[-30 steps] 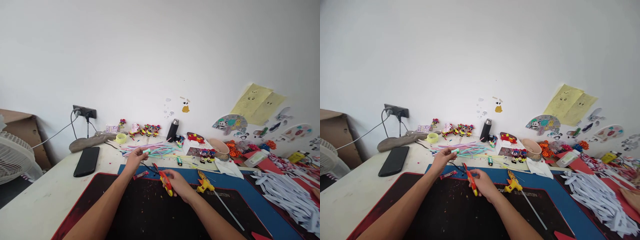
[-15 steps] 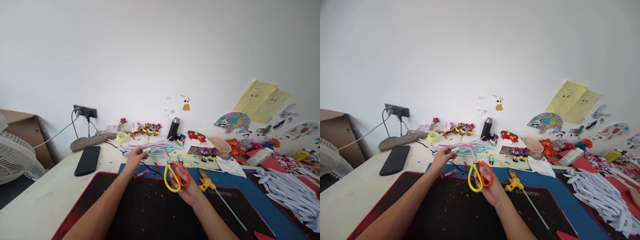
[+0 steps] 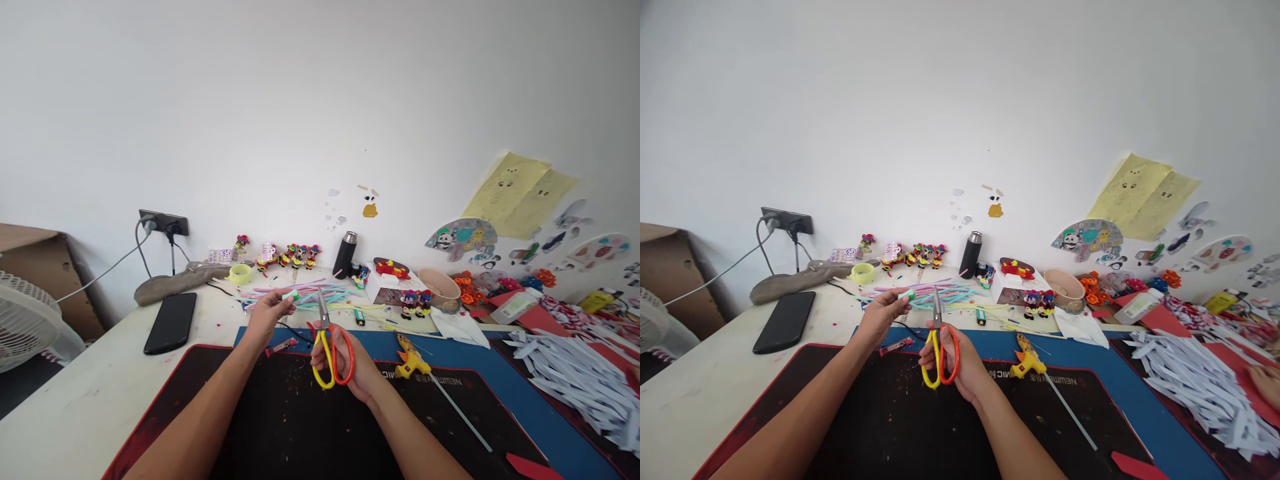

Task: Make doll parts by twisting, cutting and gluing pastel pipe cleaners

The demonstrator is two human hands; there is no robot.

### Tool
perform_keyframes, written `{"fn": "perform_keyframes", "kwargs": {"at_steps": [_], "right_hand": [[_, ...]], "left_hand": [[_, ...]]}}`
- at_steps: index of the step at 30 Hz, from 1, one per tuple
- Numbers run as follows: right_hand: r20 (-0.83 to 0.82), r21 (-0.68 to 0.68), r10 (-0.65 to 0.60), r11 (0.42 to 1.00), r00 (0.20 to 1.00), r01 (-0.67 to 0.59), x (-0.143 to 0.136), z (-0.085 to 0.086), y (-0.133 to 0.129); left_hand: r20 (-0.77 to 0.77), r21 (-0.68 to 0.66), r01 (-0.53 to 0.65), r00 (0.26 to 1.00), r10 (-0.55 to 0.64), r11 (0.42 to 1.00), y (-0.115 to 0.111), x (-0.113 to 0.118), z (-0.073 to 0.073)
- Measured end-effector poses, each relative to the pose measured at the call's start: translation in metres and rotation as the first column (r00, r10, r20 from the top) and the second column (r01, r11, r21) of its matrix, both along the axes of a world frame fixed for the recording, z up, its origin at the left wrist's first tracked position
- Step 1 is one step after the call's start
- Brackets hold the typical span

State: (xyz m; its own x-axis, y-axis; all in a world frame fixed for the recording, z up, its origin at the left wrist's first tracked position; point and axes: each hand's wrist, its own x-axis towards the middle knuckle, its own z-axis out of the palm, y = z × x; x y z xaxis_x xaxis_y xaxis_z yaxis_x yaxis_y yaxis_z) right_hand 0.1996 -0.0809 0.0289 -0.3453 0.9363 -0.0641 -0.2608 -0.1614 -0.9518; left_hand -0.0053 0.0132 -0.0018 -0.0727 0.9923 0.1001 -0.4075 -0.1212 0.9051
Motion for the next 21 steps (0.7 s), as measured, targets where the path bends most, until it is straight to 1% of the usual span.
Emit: {"fn": "perform_keyframes", "kwargs": {"at_steps": [3, 7, 9, 13, 16, 21], "right_hand": [[0.064, 0.024, 0.027, 0.999, 0.998, -0.028, 0.001, 0.003, 0.004], [0.223, 0.046, 0.073, 0.995, 0.972, -0.086, -0.003, 0.002, 0.009], [0.283, 0.054, 0.045, 0.997, 0.958, -0.063, -0.007, 0.001, 0.012], [0.333, 0.089, -0.050, 0.996, 0.941, 0.022, -0.016, -0.003, 0.019], [0.380, 0.120, -0.103, 0.991, 0.919, 0.062, -0.022, -0.006, 0.026], [0.387, 0.149, -0.153, 0.984, 0.909, 0.102, -0.029, -0.010, 0.035]], "left_hand": [[0.050, -0.009, 0.002, 0.999, -0.002, 1.000, -0.002, 0.000, 0.005], [0.055, -0.012, -0.003, 0.998, 0.004, 1.000, -0.003, 0.000, 0.009], [0.054, -0.009, -0.015, 0.998, 0.015, 1.000, -0.003, 0.000, 0.010], [0.063, -0.003, -0.022, 0.998, 0.022, 1.000, -0.002, 0.000, 0.010], [0.061, 0.005, -0.005, 0.998, 0.005, 1.000, -0.002, 0.000, 0.009], [0.042, 0.026, 0.022, 0.999, -0.023, 0.999, -0.004, 0.000, 0.008]]}}
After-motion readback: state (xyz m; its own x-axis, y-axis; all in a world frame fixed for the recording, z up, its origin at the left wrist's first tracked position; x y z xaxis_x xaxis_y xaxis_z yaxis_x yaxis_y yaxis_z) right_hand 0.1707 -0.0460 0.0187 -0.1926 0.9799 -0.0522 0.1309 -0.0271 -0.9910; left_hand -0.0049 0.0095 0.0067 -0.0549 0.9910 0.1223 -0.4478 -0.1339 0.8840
